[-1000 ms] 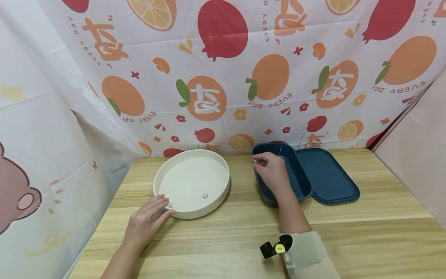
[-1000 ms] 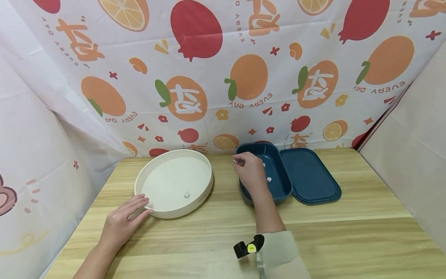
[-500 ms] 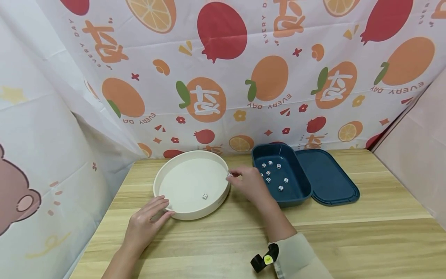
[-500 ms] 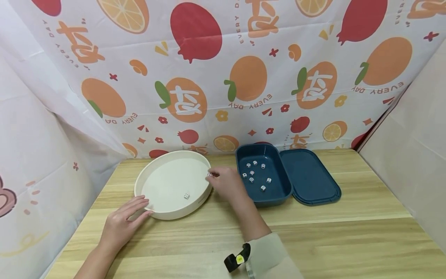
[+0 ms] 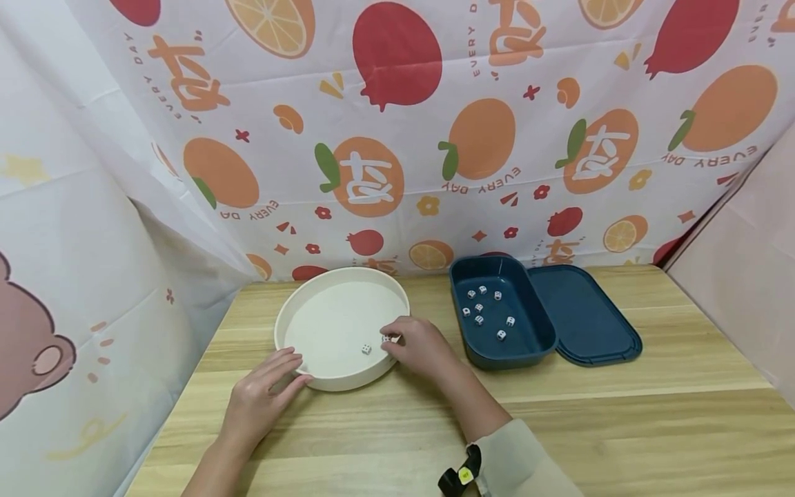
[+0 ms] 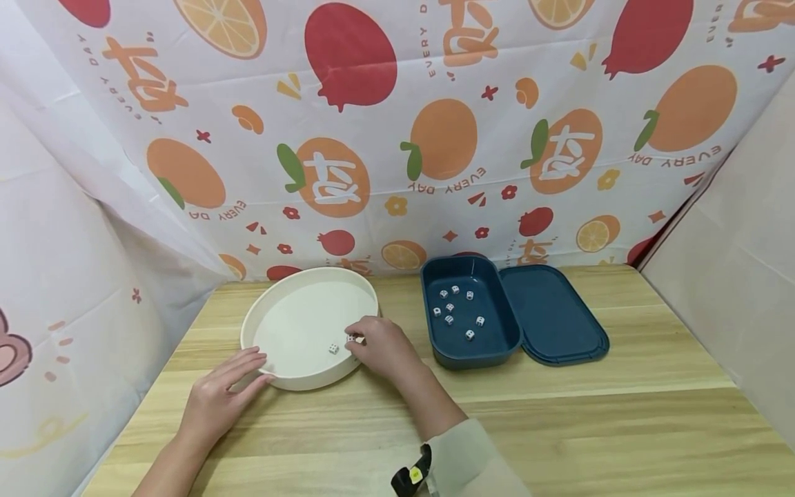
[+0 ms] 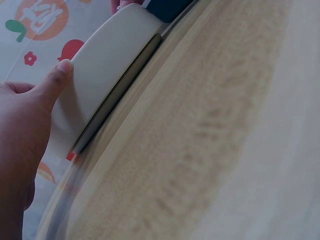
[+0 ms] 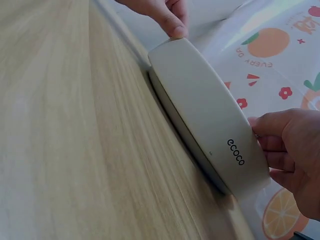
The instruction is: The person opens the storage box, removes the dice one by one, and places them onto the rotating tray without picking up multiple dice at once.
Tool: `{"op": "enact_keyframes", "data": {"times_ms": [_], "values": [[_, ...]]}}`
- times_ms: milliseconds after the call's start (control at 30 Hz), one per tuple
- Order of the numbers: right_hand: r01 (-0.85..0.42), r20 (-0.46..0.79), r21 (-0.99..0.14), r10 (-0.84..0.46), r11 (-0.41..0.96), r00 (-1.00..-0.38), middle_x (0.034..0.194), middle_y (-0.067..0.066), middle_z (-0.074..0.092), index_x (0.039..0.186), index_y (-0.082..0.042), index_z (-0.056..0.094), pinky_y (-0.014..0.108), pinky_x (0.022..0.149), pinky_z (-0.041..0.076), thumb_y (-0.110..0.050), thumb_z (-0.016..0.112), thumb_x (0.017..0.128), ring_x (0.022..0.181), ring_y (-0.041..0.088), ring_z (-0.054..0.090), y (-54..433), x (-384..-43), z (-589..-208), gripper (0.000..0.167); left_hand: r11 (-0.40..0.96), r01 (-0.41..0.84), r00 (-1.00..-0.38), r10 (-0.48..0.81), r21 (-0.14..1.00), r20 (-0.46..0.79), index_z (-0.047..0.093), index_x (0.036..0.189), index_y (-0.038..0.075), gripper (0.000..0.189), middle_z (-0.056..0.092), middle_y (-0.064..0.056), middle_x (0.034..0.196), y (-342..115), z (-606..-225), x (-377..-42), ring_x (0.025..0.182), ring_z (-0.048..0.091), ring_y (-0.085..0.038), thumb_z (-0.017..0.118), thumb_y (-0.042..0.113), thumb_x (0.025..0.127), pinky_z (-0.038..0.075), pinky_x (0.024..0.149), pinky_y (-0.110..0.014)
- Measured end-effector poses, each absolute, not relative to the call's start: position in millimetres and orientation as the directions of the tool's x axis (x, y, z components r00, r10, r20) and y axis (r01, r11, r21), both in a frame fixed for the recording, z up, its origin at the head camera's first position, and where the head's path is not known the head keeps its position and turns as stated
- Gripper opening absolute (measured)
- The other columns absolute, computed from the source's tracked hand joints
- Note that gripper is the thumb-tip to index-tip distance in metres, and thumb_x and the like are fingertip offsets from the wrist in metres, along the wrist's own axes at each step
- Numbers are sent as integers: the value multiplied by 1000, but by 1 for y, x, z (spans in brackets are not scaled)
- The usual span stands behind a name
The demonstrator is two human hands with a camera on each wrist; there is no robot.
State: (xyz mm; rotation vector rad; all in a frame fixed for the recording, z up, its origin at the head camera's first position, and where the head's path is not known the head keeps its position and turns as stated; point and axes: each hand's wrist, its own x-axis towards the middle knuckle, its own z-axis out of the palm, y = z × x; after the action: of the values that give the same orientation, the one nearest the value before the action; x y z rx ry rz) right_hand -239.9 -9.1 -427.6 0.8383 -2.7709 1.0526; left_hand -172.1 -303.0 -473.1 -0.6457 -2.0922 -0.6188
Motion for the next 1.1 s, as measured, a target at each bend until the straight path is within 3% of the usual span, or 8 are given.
{"op": "enact_keyframes", "data": {"times_ms": [367,733,1100], "values": [[-484,218,-603,-453,634,-864,103,-3,72,115,-13,74,17,78,57,-22,73,90,89,8,64,-10,-241,-429,26,749,631,-523,219,202,823,78,93,5,47,76,-14,100,-303,-473,-172,98,70,-30,67,50,88,40,108,-10],[-484,212,-600,-457,637,-864,101,-3,72,115,-13,74,17,76,57,-22,73,90,89,9,65,-9,-241,-427,26,746,633,-527,221,206,821,78,94,5,39,76,-11,101,-303,-472,-173,99,70,-29,76,42,83,40,107,-9],[-491,213,-601,-466,630,-859,101,-3,72,113,-13,74,20,79,58,-23,74,89,91,9,65,-8,-240,-426,26,759,622,-527,223,193,820,78,94,5,47,75,-15,100,-303,-474,-173,102,70,-24,67,50,88,39,108,-10]]}}
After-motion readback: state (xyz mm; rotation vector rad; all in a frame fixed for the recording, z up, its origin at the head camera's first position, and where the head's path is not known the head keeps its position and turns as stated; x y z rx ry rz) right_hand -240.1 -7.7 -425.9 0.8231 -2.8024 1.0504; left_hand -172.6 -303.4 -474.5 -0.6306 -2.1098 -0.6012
